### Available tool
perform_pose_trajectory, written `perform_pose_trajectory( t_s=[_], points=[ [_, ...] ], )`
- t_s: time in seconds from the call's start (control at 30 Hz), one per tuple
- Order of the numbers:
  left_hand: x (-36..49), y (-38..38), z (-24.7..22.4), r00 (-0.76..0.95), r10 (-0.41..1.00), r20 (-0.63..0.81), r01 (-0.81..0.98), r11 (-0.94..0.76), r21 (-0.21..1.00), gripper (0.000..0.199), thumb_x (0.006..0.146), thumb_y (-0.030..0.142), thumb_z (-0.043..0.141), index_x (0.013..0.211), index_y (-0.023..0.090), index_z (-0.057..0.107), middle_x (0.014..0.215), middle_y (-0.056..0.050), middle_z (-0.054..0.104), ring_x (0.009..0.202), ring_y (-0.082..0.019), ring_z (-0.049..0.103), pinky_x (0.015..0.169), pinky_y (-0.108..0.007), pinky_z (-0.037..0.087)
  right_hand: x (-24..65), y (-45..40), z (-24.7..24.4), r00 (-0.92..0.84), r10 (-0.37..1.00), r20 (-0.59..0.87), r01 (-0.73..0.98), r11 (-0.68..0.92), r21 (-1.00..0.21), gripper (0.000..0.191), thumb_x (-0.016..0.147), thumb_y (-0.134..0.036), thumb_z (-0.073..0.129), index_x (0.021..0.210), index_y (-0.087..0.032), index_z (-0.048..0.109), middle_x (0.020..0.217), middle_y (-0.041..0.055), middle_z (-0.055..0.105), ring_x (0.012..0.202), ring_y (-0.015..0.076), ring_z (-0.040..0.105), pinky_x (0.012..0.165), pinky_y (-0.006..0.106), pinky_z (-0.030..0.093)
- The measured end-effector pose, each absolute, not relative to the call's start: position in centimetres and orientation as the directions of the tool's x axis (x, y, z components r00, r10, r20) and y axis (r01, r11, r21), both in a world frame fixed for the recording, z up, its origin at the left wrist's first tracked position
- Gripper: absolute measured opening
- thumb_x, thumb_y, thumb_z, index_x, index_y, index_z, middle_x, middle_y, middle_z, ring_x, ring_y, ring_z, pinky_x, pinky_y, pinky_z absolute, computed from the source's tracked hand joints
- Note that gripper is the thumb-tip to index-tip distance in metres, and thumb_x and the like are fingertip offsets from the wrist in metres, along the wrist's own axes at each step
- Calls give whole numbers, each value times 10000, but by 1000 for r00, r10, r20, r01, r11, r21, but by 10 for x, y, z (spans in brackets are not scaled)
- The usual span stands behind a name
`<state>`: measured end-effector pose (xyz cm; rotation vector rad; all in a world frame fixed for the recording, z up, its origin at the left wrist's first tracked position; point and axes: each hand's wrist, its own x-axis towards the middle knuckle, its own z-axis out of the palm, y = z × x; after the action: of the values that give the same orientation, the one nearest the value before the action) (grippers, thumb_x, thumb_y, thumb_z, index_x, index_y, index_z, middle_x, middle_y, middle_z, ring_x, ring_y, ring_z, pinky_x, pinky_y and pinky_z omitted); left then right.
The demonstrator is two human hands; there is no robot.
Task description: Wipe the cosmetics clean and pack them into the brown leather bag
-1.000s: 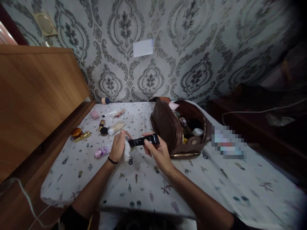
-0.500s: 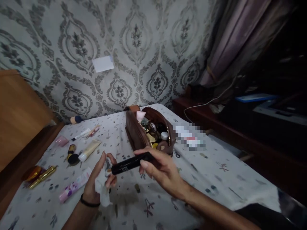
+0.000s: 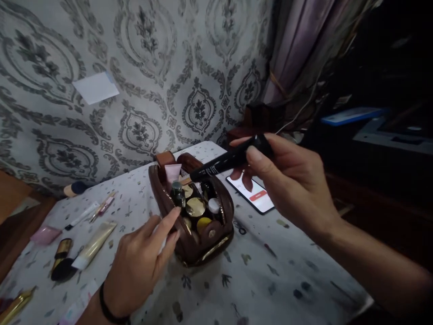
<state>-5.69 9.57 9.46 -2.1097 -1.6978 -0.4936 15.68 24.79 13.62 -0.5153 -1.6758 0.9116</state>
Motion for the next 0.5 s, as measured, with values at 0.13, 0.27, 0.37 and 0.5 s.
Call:
perform_pose_trajectory(
  t_s=[0.13,0.27,0.37,0.5],
  points=[
    [-61,96,83,219,812,540,976,-189,-112,358,1048,317,348,1344,191,507,977,-50,722,787,-146,720,649,-233,527,135,282,143,-426,606,671,-87,711,-698,238,957,-427,568,933,-203,646,713,-8,608,577,108,561,513,219,454],
    [-70,90,68,210,817,537,978,-176,-116,397,1033,306,389,1413,224,465,1041,-50,727,845,-138,722,708,-204,544,102,309,148,-581,462,670,-64,794,-604,246,980,-385,531,848,-190,602,731,-7,588,675,118,560,612,225,446],
    [-73,88,59,152,829,537,988,-128,-82,465,1019,328,407,1483,296,406,1029,-32,728,826,-149,723,696,-215,557,79,318,148,-674,373,638,-34,847,-531,237,997,-318,491,823,-182,577,743,-6,583,744,126,542,669,227,422],
    [-74,87,52,130,818,561,992,-108,-72,527,1004,308,426,1522,353,342,937,-1,731,739,-135,715,654,-207,561,58,319,143,-798,332,503,44,864,-501,149,984,-223,479,906,-182,600,770,-7,592,756,133,537,700,244,388]
  ],
)
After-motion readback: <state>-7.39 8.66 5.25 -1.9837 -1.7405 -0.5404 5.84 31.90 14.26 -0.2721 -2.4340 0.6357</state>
